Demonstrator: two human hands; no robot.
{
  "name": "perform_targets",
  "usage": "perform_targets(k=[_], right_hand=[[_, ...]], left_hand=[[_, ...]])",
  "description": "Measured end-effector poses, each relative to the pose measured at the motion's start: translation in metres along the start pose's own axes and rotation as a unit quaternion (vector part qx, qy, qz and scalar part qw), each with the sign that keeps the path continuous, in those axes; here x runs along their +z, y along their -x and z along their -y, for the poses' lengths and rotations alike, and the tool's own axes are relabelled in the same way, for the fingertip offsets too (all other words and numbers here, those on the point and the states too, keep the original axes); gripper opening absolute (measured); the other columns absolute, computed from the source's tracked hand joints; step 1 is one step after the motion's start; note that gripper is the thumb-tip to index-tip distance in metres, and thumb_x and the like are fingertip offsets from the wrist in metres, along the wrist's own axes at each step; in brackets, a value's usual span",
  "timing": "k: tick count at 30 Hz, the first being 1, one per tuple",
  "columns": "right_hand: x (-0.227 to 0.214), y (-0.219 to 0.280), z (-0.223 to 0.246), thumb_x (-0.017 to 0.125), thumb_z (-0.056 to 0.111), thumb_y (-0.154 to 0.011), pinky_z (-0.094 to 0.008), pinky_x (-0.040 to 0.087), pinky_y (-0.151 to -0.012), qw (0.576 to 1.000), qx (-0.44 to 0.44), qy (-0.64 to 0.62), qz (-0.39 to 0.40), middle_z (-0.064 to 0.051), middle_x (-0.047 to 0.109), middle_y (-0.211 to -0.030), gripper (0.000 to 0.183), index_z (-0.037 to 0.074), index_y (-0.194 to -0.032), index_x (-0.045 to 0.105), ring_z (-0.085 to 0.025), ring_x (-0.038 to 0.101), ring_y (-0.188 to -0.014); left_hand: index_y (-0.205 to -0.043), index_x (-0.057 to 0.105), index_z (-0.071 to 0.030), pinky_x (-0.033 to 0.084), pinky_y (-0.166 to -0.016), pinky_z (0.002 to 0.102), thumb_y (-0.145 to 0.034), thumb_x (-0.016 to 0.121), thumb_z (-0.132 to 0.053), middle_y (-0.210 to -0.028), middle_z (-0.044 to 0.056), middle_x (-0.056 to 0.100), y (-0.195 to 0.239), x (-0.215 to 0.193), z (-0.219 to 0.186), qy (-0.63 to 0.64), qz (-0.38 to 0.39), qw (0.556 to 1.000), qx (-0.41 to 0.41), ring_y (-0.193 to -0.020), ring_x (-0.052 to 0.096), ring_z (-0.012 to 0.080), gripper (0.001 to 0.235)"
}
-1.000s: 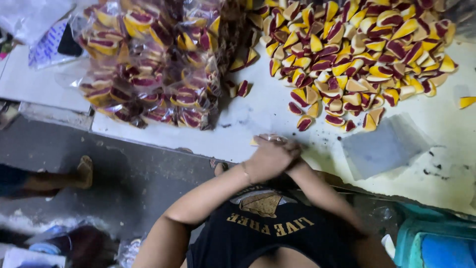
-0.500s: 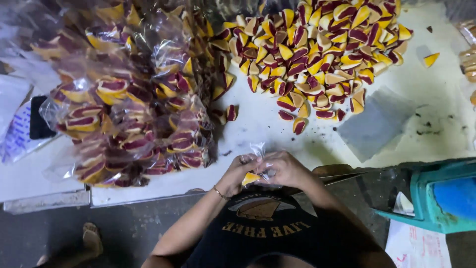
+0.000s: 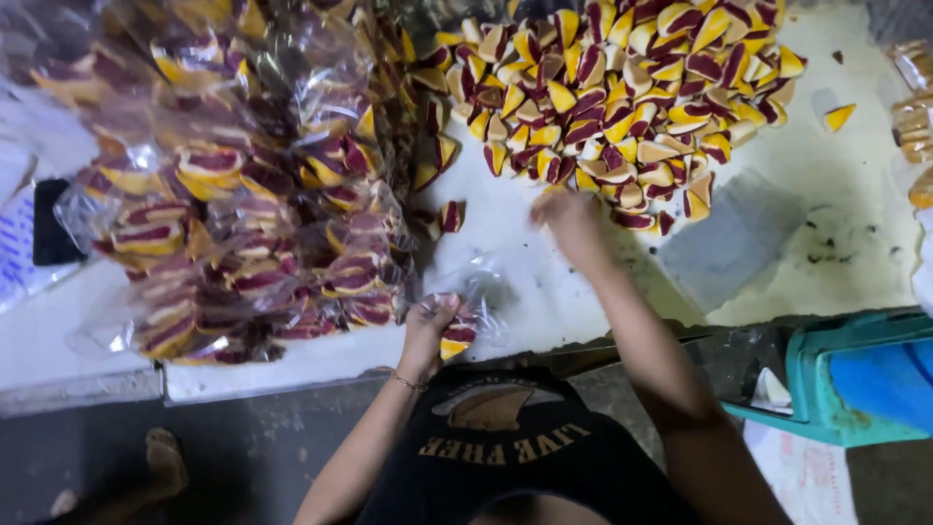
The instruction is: The person places small, triangular, two-toned snacks into clear plastic bags on a white table. They repeatedly pick up snacks and put them into bags, then set the filled bags aside.
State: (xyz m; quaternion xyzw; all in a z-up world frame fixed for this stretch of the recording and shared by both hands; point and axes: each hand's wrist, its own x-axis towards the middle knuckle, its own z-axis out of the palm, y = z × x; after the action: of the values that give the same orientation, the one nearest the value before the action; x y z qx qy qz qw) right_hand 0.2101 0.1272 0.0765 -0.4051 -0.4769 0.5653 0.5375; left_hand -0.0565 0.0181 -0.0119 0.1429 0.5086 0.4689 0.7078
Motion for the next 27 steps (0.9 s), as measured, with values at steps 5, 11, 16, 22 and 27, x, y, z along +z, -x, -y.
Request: perform_targets(k=[5, 11, 16, 22, 27], right_hand=[[-0.035, 0.058, -0.092, 0.068, 0.016, -0.094, -0.044, 0.049, -0.098, 0.661, -0.338, 0.632, 0.221, -0.006, 0.068, -0.122, 0.025, 0.015, -0.119, 0.069, -0.028, 0.059, -0.120], [-0.097, 0.075, -0.097, 0.084, 0.033, -0.081, -0.045, 0.053, -0.089, 0.748, -0.266, 0.606, -0.042, -0.006, 0.057, -0.118, 0.038, 0.020, -0.113, 0.070, -0.030, 0.063, -0.105], [-0.113, 0.092, -0.127, 0.097, 0.018, -0.068, -0.034, 0.055, -0.091, 0.847, -0.184, 0.478, -0.141, 0.001, 0.061, -0.116, 0.046, 0.016, -0.103, 0.068, -0.023, 0.068, -0.106], [-0.116, 0.103, -0.111, 0.086, 0.027, -0.085, -0.044, 0.055, -0.096, 0.806, -0.300, 0.509, -0.025, -0.020, 0.058, -0.136, 0.039, 0.016, -0.121, 0.077, -0.040, 0.061, -0.117], [-0.124, 0.114, -0.121, 0.076, 0.013, -0.089, -0.046, 0.053, -0.101, 0.831, -0.230, 0.496, 0.100, -0.007, 0.065, -0.122, 0.042, 0.026, -0.129, 0.072, -0.034, 0.065, -0.117]], left_hand=[[-0.093, 0.065, 0.004, 0.064, -0.052, 0.038, -0.091, 0.075, -0.016, -0.068, 0.014, 0.066, 0.028, 0.001, 0.023, 0.016, -0.051, 0.998, 0.028, -0.057, 0.073, 0.0265, 0.023], [-0.094, 0.067, 0.001, 0.062, -0.057, 0.032, -0.092, 0.075, -0.018, -0.069, 0.012, 0.068, 0.061, 0.002, 0.055, 0.020, -0.129, 0.989, 0.075, -0.061, 0.072, 0.0206, 0.021], [-0.093, 0.066, 0.003, 0.062, -0.056, 0.035, -0.093, 0.075, -0.016, -0.068, 0.015, 0.069, 0.073, 0.004, 0.089, 0.072, -0.167, 0.978, 0.104, -0.059, 0.073, 0.0253, 0.021], [-0.094, 0.068, 0.000, 0.061, -0.056, 0.032, -0.093, 0.076, -0.021, -0.072, 0.015, 0.072, 0.085, 0.006, 0.095, 0.072, -0.193, 0.970, 0.127, -0.062, 0.074, 0.0229, 0.023], [-0.095, 0.067, 0.000, 0.062, -0.057, 0.032, -0.093, 0.074, -0.020, -0.073, 0.016, 0.072, 0.094, -0.001, 0.098, 0.108, -0.218, 0.964, 0.109, -0.065, 0.075, 0.0233, 0.022]])
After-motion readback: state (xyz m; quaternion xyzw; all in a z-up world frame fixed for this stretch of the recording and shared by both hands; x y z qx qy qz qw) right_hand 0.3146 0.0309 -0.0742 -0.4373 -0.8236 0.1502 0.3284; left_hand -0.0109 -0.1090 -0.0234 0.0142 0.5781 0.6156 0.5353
